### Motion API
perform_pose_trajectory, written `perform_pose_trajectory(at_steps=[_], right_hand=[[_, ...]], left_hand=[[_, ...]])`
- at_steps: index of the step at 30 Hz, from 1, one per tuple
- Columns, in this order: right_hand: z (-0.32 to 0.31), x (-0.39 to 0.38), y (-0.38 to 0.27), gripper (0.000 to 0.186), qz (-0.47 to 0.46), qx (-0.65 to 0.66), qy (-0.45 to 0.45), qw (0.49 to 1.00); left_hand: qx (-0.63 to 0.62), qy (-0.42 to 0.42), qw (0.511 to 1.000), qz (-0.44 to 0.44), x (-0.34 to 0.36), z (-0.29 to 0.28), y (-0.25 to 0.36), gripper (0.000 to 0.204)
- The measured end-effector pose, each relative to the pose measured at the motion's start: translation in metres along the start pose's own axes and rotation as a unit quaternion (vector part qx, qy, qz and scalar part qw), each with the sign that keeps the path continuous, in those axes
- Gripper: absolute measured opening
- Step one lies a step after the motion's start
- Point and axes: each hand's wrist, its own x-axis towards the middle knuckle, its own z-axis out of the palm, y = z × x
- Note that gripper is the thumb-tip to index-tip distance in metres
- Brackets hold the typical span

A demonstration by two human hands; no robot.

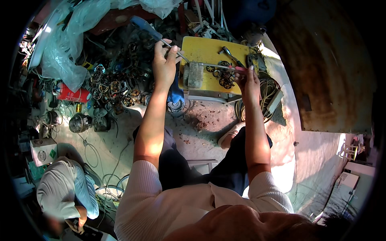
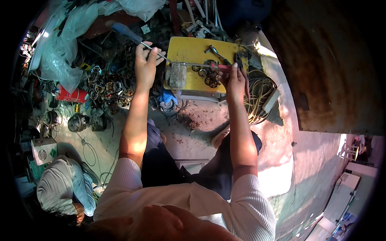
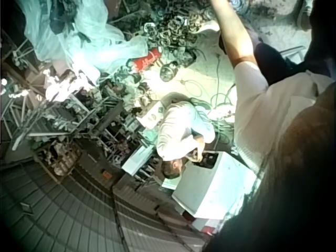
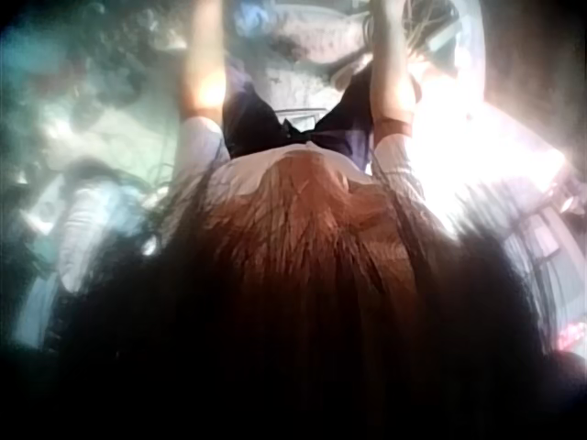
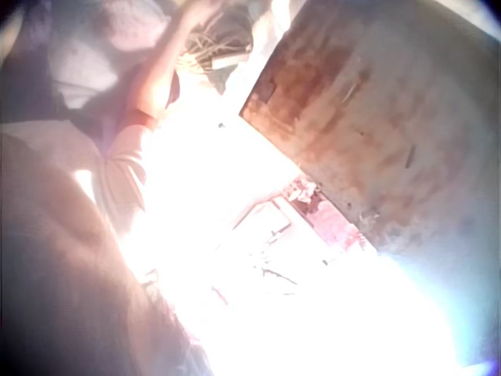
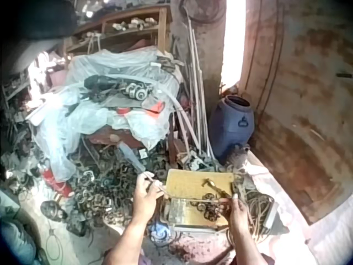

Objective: The person uses a screwdriver and a wrench to disassemble parts of an electric motor while sitting.

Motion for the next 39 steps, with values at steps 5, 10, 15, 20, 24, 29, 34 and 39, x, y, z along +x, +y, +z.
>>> perform_pose_trajectory(at_steps=[5,10,15,20,24,29,34,39], right_hand=[[-0.005,-0.001,-0.004,0.034,0.069,-0.022,0.013,0.997],[-0.017,0.010,0.005,0.023,0.052,0.046,0.005,0.998],[-0.018,0.008,0.006,0.017,0.020,0.062,0.021,0.998],[-0.023,0.010,0.011,0.017,0.013,0.060,0.032,0.998],[-0.021,0.008,0.009,0.017,0.028,0.059,0.049,0.997],[-0.021,0.007,0.009,0.018,0.033,0.057,0.047,0.997],[-0.019,0.004,0.005,0.019,0.017,0.072,0.032,0.997],[-0.016,0.001,0.004,0.027,-0.006,0.087,0.022,0.996]], left_hand=[[-0.003,0.012,1.000,0.002,-0.001,0.002,0.002,0.022],[0.007,-0.009,1.000,-0.002,-0.001,0.001,0.002,0.026],[0.013,0.000,1.000,-0.003,-0.001,0.000,0.002,0.023],[0.004,0.019,1.000,-0.001,-0.003,0.003,0.003,0.017],[-0.001,0.029,0.999,0.016,-0.006,0.005,0.001,0.016],[0.008,0.030,0.999,0.033,-0.008,0.007,0.001,0.015],[0.019,0.030,0.999,0.037,-0.010,0.008,0.004,0.015],[0.037,0.015,0.998,0.042,-0.012,0.005,0.000,0.020]])
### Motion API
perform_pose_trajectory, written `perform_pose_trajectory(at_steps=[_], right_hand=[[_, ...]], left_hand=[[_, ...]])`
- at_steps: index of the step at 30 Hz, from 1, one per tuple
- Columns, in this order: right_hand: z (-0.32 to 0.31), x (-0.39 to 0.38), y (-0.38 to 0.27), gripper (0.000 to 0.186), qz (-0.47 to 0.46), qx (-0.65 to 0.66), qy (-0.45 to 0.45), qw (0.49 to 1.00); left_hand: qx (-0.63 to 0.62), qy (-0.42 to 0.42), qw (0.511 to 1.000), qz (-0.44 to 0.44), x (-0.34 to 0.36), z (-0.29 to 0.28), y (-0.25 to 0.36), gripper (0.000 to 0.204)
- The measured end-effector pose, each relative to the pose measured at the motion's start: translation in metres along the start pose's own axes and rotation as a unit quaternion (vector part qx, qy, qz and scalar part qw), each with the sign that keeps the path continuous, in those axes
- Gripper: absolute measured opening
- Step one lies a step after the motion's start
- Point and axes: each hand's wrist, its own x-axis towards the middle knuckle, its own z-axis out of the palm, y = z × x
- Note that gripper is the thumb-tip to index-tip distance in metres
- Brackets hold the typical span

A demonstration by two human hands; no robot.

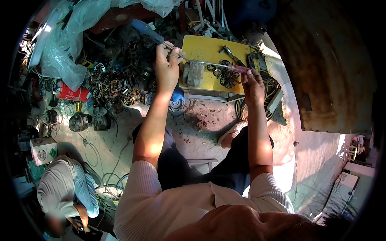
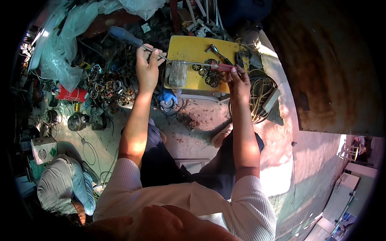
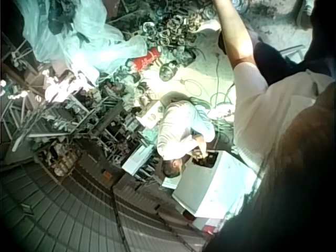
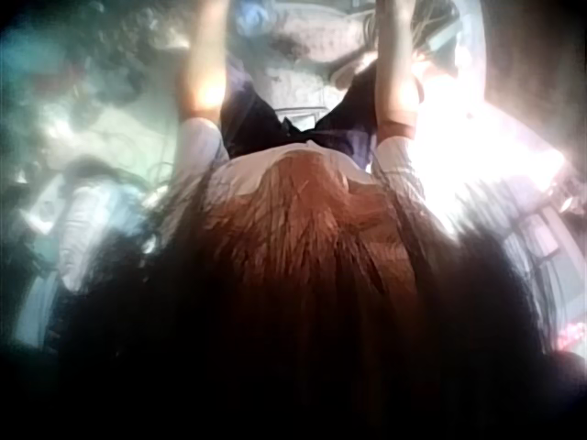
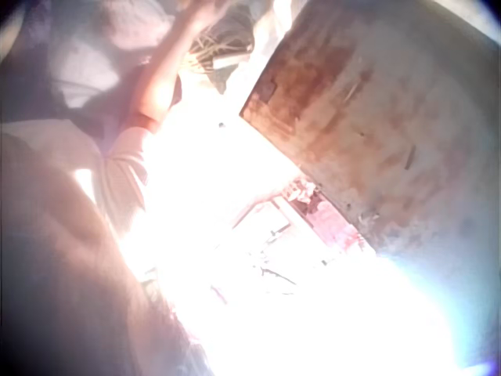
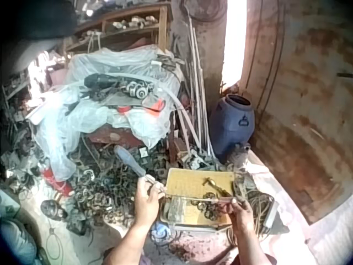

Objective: The person uses a screwdriver and a wrench to disassemble parts of an electric motor while sitting.

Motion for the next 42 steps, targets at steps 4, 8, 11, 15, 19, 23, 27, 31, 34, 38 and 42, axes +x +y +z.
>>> perform_pose_trajectory(at_steps=[4,8,11,15,19,23,27,31,34,38,42], right_hand=[[-0.003,0.000,-0.003,0.025,0.005,0.003,-0.004,1.000],[-0.005,0.002,-0.001,0.021,0.012,0.015,-0.018,1.000],[-0.005,0.002,-0.002,0.020,0.016,0.016,-0.018,1.000],[-0.007,0.003,-0.001,0.019,0.018,0.014,-0.017,1.000],[-0.005,0.002,0.000,0.019,0.014,0.028,-0.017,0.999],[-0.007,0.008,0.007,0.021,0.011,0.056,-0.003,0.998],[-0.003,0.008,0.010,0.023,0.010,0.070,0.007,0.997],[-0.005,0.007,0.009,0.030,-0.009,0.040,-0.003,0.999],[-0.006,0.007,0.011,0.032,-0.042,0.023,-0.005,0.999],[-0.004,0.006,0.014,0.034,-0.063,0.053,-0.017,0.996],[0.004,0.001,0.014,0.037,-0.034,0.092,0.001,0.995]], left_hand=[[0.007,0.009,1.000,0.018,-0.003,0.003,0.000,0.019],[-0.012,0.026,0.999,0.037,-0.004,0.007,-0.001,0.013],[-0.017,0.024,0.999,0.033,-0.004,0.008,0.000,0.012],[0.004,0.013,0.999,0.032,-0.004,0.007,0.001,0.010],[0.068,0.001,0.997,0.038,-0.002,0.003,-0.010,0.010],[0.165,-0.010,0.985,0.054,-0.008,0.007,-0.005,0.011],[0.189,0.011,0.980,0.057,-0.009,0.010,0.000,0.011],[0.150,0.029,0.987,0.039,-0.009,0.011,-0.008,0.010],[0.147,0.032,0.988,0.037,-0.009,0.011,-0.011,0.010],[0.148,0.036,0.988,0.038,-0.010,0.011,-0.017,0.010],[0.133,0.036,0.990,0.030,-0.012,0.011,-0.015,0.010]])
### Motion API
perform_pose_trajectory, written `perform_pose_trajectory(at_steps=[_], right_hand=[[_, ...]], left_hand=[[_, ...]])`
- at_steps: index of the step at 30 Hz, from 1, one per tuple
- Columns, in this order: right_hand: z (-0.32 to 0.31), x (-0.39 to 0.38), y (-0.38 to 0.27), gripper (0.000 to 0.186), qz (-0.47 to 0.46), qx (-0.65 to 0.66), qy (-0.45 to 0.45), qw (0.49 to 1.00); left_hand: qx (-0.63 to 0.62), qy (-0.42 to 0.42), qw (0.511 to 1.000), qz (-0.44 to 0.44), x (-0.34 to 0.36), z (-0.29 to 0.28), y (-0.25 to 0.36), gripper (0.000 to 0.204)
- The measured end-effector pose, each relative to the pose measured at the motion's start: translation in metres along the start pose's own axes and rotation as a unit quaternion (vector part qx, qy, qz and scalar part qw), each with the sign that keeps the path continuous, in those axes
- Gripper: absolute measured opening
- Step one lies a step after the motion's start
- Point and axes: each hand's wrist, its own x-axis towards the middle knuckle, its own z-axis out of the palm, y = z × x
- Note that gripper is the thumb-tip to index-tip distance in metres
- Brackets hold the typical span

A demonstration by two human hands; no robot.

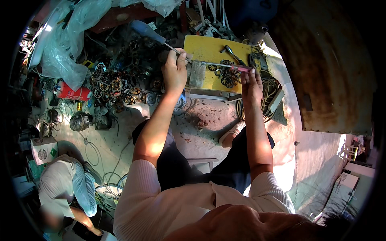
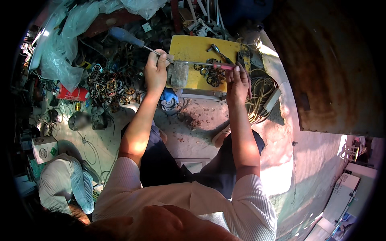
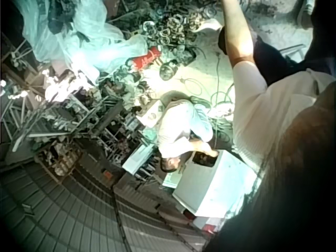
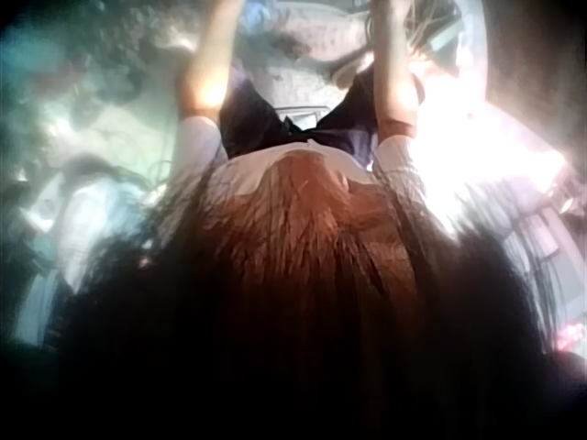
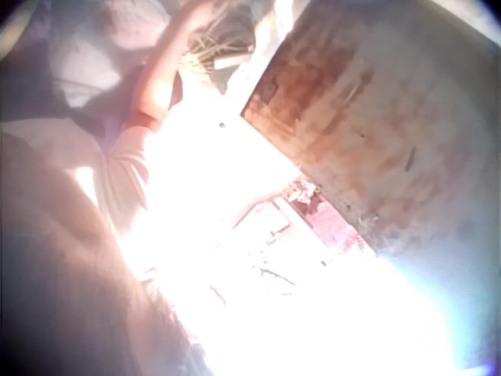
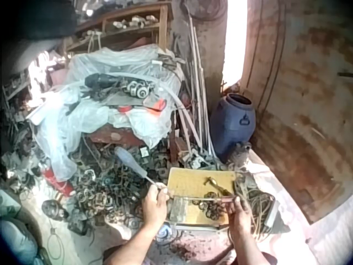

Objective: The person uses a screwdriver and a wrench to disassemble parts of an electric motor while sitting.

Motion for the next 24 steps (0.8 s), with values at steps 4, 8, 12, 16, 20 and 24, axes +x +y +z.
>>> perform_pose_trajectory(at_steps=[4,8,12,16,20,24], right_hand=[[0.003,-0.001,0.002,0.035,0.023,-0.053,0.019,0.998],[-0.005,0.007,0.007,0.036,-0.023,-0.040,-0.009,0.999],[-0.003,0.004,0.007,0.038,-0.036,-0.020,-0.045,0.998],[0.008,-0.008,0.008,0.040,-0.015,-0.032,-0.009,0.999],[0.009,-0.010,0.007,0.042,-0.001,-0.061,-0.005,0.998],[0.006,-0.006,0.007,0.039,-0.024,-0.075,-0.004,0.997]], left_hand=[[0.011,0.010,1.000,0.011,0.001,0.000,-0.005,0.009],[0.003,0.008,1.000,0.011,0.001,0.002,-0.006,0.009],[0.010,0.006,1.000,0.015,0.001,0.001,-0.006,0.009],[0.017,0.006,1.000,0.012,-0.001,0.000,-0.002,0.009],[0.034,0.015,0.999,0.018,-0.003,0.001,0.002,0.009],[0.033,0.009,0.999,0.014,-0.002,0.001,0.003,0.009]])
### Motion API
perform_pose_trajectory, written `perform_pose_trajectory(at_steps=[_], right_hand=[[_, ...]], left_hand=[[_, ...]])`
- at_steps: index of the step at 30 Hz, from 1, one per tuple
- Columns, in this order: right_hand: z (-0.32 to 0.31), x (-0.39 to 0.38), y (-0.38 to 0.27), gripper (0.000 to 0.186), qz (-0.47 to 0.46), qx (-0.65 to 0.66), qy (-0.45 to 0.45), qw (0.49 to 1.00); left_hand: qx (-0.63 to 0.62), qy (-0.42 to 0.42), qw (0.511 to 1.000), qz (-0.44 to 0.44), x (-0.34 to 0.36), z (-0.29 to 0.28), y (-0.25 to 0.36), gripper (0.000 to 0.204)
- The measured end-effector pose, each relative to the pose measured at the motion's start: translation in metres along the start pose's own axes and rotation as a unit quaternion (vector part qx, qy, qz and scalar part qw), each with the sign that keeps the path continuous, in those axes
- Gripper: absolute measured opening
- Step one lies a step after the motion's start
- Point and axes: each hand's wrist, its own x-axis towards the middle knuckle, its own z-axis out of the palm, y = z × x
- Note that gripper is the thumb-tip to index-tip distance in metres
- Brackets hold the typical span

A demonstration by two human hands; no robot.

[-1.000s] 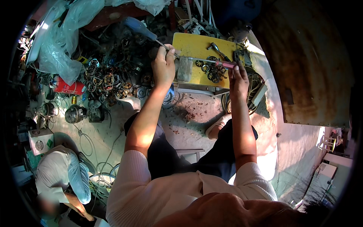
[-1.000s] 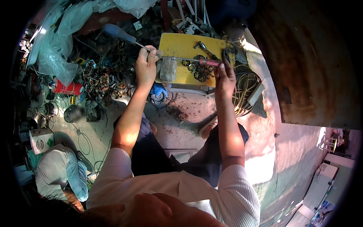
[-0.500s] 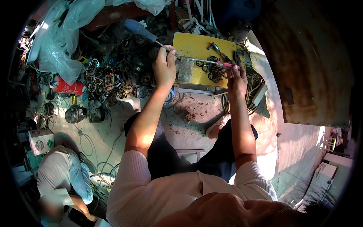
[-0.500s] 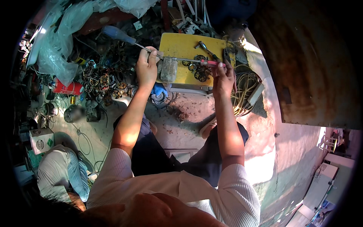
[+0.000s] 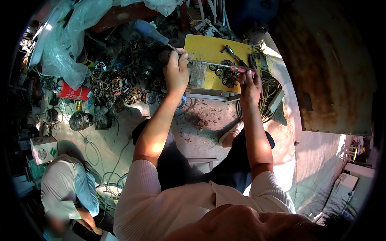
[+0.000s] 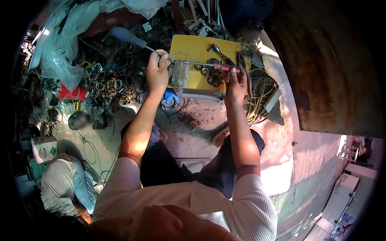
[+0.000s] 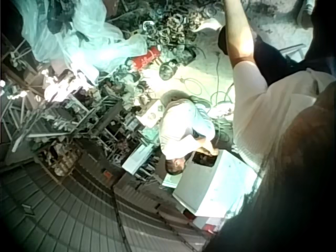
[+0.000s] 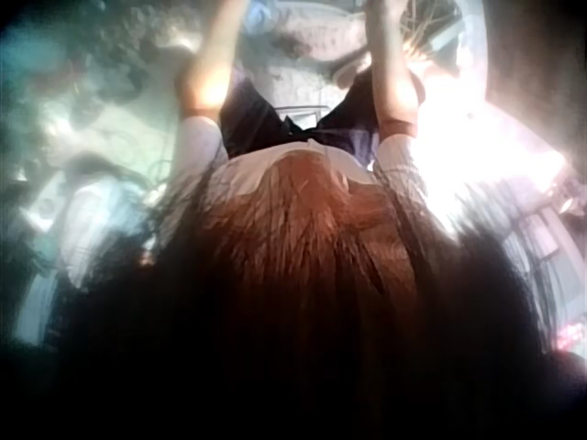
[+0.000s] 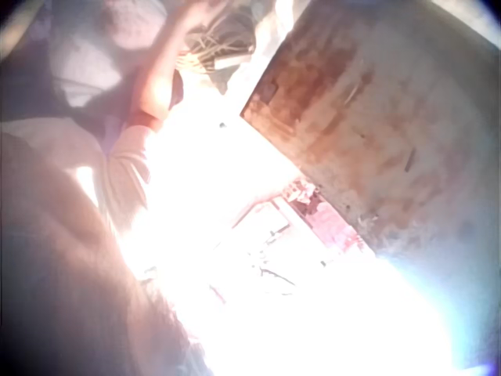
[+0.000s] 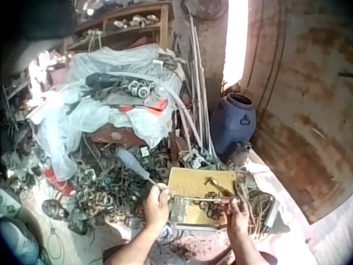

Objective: The person uses a screwdriver and a wrench to disassemble parts of an electric motor while sitting.

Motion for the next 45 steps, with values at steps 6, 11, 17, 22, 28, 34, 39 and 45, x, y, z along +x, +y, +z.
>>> perform_pose_trajectory(at_steps=[6,11,17,22,28,34,39,45], right_hand=[[-0.007,0.001,0.004,0.032,-0.036,0.024,-0.015,0.999],[-0.007,0.003,0.005,0.035,-0.023,0.035,-0.005,0.999],[-0.013,0.007,0.006,0.039,-0.019,0.019,-0.034,0.999],[-0.010,0.006,0.005,0.039,0.003,0.033,-0.015,0.999],[-0.005,0.001,0.003,0.033,0.004,0.052,-0.003,0.999],[-0.008,0.001,0.003,0.031,0.021,0.050,0.017,0.998],[-0.002,-0.001,-0.002,0.031,0.024,0.042,0.013,0.999],[-0.006,0.001,0.003,0.029,0.009,0.056,-0.017,0.998]], left_hand=[[0.002,0.004,1.000,0.006,0.001,0.002,-0.002,0.009],[0.009,-0.030,0.999,-0.017,0.005,-0.002,-0.004,0.011],[-0.081,-0.050,0.993,-0.072,0.007,-0.004,-0.009,0.012],[-0.140,0.006,0.988,-0.071,0.005,-0.001,-0.022,0.016],[-0.171,0.028,0.980,-0.098,0.006,-0.004,-0.014,0.019],[0.077,-0.033,0.996,-0.012,0.025,-0.031,0.010,0.023],[0.378,-0.160,0.908,0.086,0.046,-0.043,-0.005,0.018],[0.540,-0.296,0.779,0.120,0.094,-0.003,-0.037,0.014]])
